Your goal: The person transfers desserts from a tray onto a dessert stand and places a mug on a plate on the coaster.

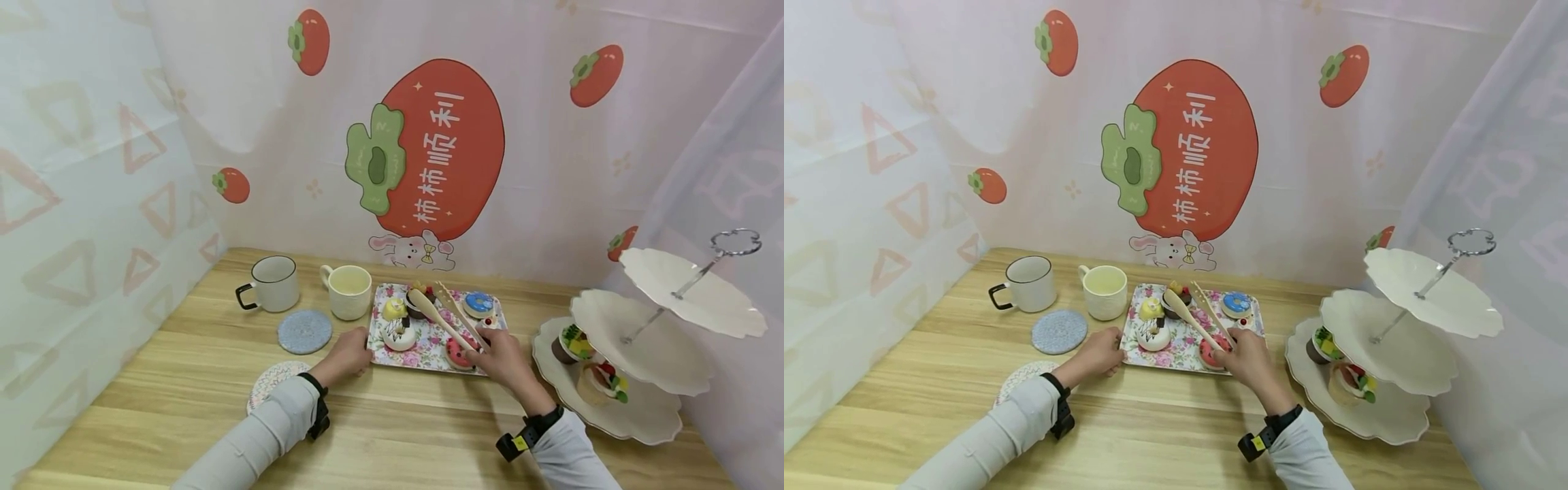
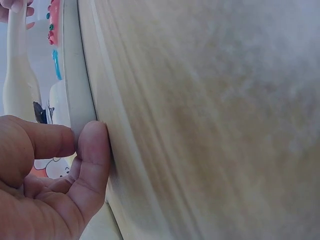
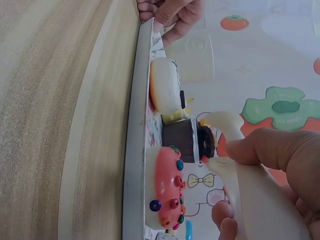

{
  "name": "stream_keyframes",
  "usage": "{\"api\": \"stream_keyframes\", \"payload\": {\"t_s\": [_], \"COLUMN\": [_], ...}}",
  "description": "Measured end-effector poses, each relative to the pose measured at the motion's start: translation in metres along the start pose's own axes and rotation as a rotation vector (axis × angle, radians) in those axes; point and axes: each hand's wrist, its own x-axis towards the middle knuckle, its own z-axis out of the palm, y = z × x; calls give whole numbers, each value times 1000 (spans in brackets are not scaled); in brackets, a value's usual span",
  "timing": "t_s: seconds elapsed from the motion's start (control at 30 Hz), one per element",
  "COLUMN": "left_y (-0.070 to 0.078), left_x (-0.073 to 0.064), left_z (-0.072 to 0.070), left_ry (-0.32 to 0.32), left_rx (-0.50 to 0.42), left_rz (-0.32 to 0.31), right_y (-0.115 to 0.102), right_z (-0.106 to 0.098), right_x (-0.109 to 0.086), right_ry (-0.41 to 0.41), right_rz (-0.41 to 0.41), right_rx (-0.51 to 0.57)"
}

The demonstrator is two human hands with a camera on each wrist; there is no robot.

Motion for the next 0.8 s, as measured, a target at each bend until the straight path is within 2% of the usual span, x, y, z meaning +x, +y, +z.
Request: {"api": "stream_keyframes", "payload": {"t_s": [0.3,0.6,0.8], "left_y": [-1,-1,-1], "left_x": [0,-1,0], "left_z": [0,0,1], "left_ry": [3,5,0], "left_rx": [-7,-23,-14], "left_rz": [3,9,11], "right_y": [0,-1,-3], "right_z": [5,8,9], "right_x": [0,-2,-3], "right_ry": [12,65,89], "right_rz": [0,-61,-85], "right_rx": [-54,-136,-150]}}
